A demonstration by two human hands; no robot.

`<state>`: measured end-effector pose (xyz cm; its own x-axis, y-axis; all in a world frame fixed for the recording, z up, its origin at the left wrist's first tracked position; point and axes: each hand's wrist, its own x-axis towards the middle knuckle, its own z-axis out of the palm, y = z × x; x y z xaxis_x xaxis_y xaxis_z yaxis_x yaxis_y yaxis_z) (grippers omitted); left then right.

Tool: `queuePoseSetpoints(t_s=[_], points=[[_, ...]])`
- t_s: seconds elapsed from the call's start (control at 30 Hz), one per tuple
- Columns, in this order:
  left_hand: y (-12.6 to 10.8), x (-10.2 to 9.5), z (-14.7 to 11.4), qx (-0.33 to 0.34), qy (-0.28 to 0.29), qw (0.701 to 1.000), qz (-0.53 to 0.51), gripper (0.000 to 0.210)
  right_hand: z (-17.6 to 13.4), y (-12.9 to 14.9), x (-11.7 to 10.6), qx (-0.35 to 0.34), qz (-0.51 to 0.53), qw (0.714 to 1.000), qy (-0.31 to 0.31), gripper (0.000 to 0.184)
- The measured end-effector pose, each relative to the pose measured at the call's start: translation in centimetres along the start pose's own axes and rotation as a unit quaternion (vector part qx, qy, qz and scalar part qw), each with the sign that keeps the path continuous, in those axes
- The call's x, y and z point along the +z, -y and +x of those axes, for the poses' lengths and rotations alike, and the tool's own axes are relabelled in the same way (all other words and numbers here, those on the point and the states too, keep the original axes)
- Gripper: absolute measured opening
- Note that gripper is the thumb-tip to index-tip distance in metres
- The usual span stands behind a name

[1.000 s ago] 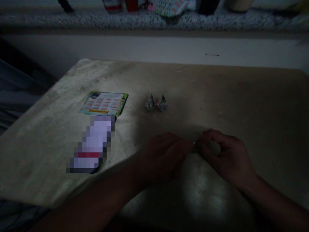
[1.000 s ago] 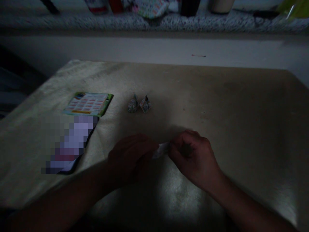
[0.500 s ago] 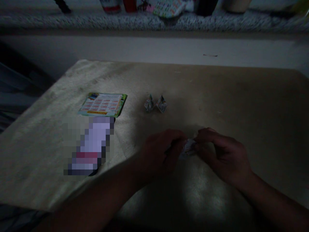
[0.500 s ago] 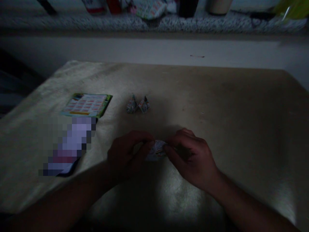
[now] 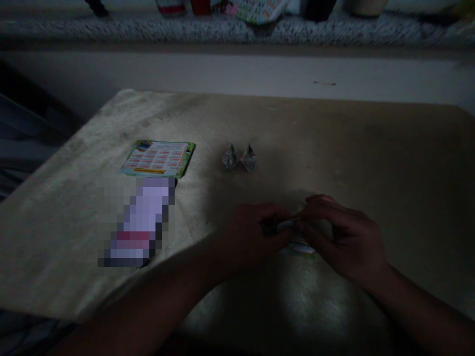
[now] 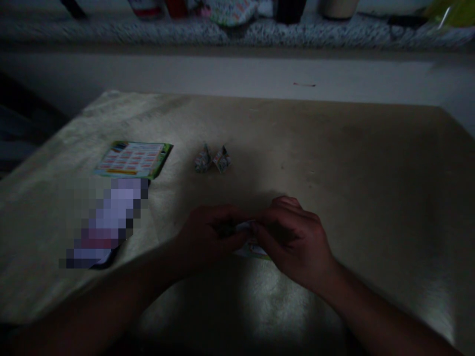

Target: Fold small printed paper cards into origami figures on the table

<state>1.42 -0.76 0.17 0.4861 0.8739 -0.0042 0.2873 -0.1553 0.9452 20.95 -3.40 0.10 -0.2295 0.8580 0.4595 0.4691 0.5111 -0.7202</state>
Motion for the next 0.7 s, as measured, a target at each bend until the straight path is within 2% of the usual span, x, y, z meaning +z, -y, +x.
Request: queuePoseSetpoints(t_s=[0.1,0.27,0.37,0.53,0.7], points=[[0.1,0.0,-0.1,0.004,0.01,1.0,0.006,0.014,0.0,-0.2,-0.1,-0.019,-0.002,1.0,0.013,0.015],[-0.2,-0.1,0.0,0.039,-0.017,0.997,0.068,0.011,-0.2,-0.2,-0.2,-0.05,-0.024,0.998,0.022,0.021],[-0.4,-0.1,0.2,0.04,-0.028,0.993,0.106,0.017,-0.3,0.1,-0.1,-0.074,-0.048,0.996,0.022,0.024],[-0.4,-0.5,0.4,0.031,-0.051,0.988,0.14,0.022,-0.3,0.5,-0.1,-0.096,-0.076,0.992,-0.008,0.027],[0.0,-2.1,0.8,0.001,-0.071,0.981,0.179,0.024,-0.4,0.8,-0.7,-0.079,-0.081,0.992,-0.05,0.032]])
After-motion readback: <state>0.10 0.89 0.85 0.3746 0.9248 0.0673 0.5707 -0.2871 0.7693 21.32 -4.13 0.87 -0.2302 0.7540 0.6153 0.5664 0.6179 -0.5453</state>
